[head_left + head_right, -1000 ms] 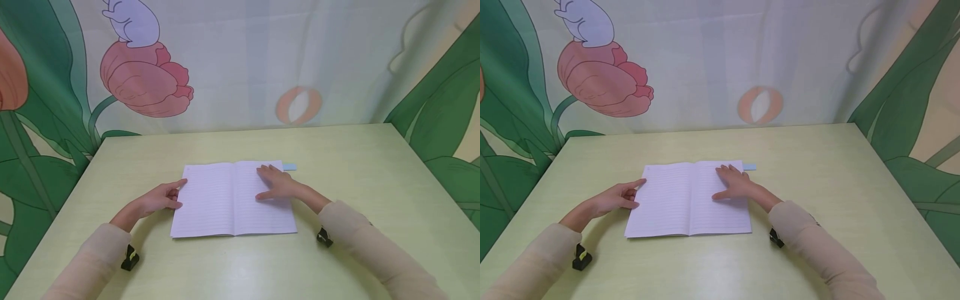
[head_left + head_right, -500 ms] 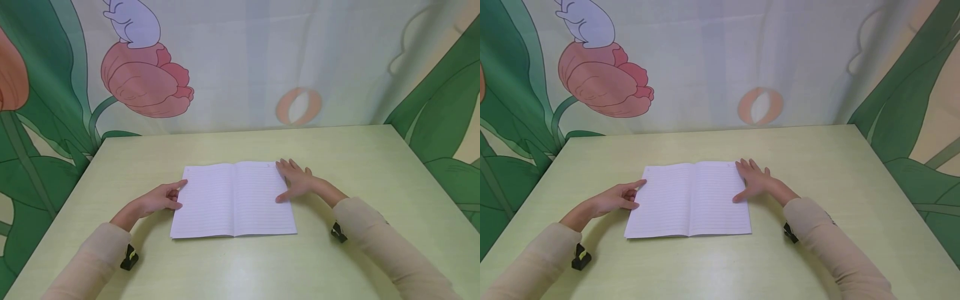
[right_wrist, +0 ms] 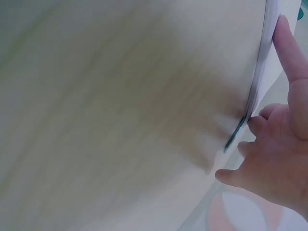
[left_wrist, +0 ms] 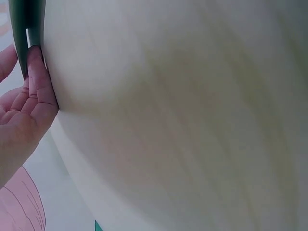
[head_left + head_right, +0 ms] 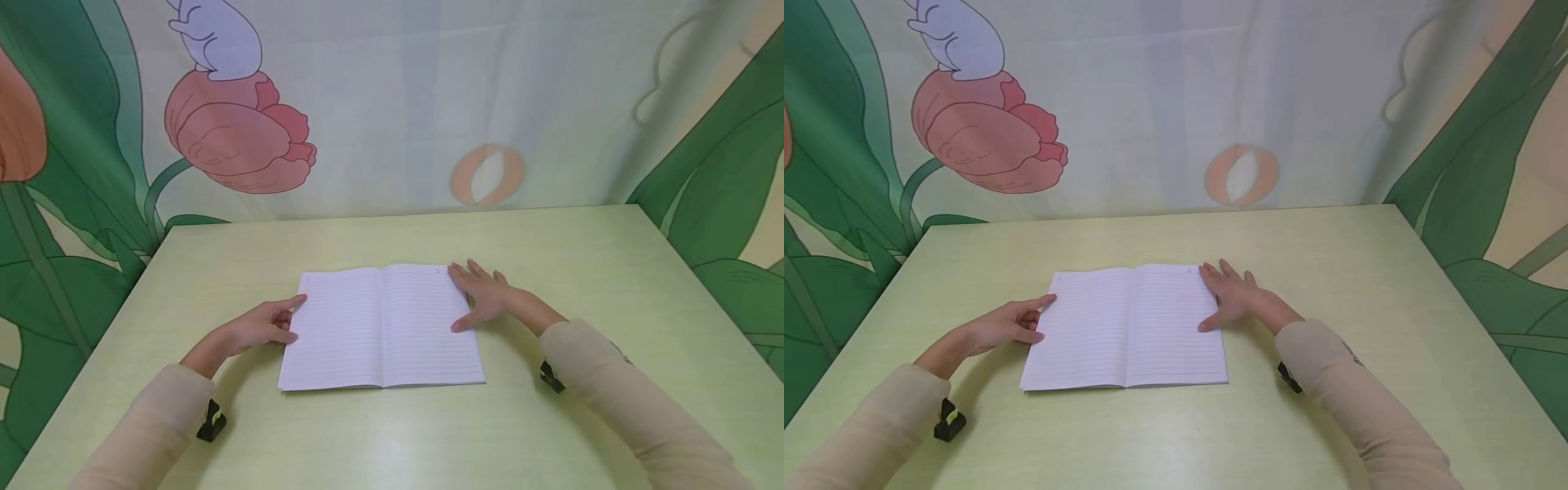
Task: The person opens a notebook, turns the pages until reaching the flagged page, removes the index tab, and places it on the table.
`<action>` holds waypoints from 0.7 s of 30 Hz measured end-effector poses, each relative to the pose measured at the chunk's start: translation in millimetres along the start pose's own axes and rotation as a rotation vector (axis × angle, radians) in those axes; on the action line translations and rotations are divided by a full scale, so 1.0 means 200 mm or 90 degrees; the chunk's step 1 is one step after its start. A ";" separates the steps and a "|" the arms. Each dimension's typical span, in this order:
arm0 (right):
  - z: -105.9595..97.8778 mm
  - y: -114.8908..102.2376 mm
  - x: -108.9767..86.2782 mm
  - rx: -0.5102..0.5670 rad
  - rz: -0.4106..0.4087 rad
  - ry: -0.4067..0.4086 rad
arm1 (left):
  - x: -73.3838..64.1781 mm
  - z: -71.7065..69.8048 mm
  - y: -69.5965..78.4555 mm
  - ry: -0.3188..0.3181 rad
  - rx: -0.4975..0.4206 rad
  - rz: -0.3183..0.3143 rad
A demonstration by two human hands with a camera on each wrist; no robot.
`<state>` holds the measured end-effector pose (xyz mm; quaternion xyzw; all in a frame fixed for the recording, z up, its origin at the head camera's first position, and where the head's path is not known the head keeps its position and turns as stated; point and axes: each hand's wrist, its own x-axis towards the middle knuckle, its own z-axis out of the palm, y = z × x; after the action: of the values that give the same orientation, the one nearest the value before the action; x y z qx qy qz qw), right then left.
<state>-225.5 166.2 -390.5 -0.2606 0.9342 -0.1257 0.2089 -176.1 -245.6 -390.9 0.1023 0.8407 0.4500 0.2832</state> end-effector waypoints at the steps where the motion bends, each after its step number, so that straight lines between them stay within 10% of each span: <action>1: 0.00 0.00 0.00 0.000 0.000 0.000 | 0.00 0.00 0.00 0.000 0.001 0.001; 21: 0.02 -0.08 0.00 0.119 -0.040 -0.004 | 0.00 0.00 0.01 -0.005 -0.005 -0.002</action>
<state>-216.5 151.4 -388.6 -0.2692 0.9092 -0.2180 0.2308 -176.2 -244.8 -389.3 0.1015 0.8382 0.4522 0.2875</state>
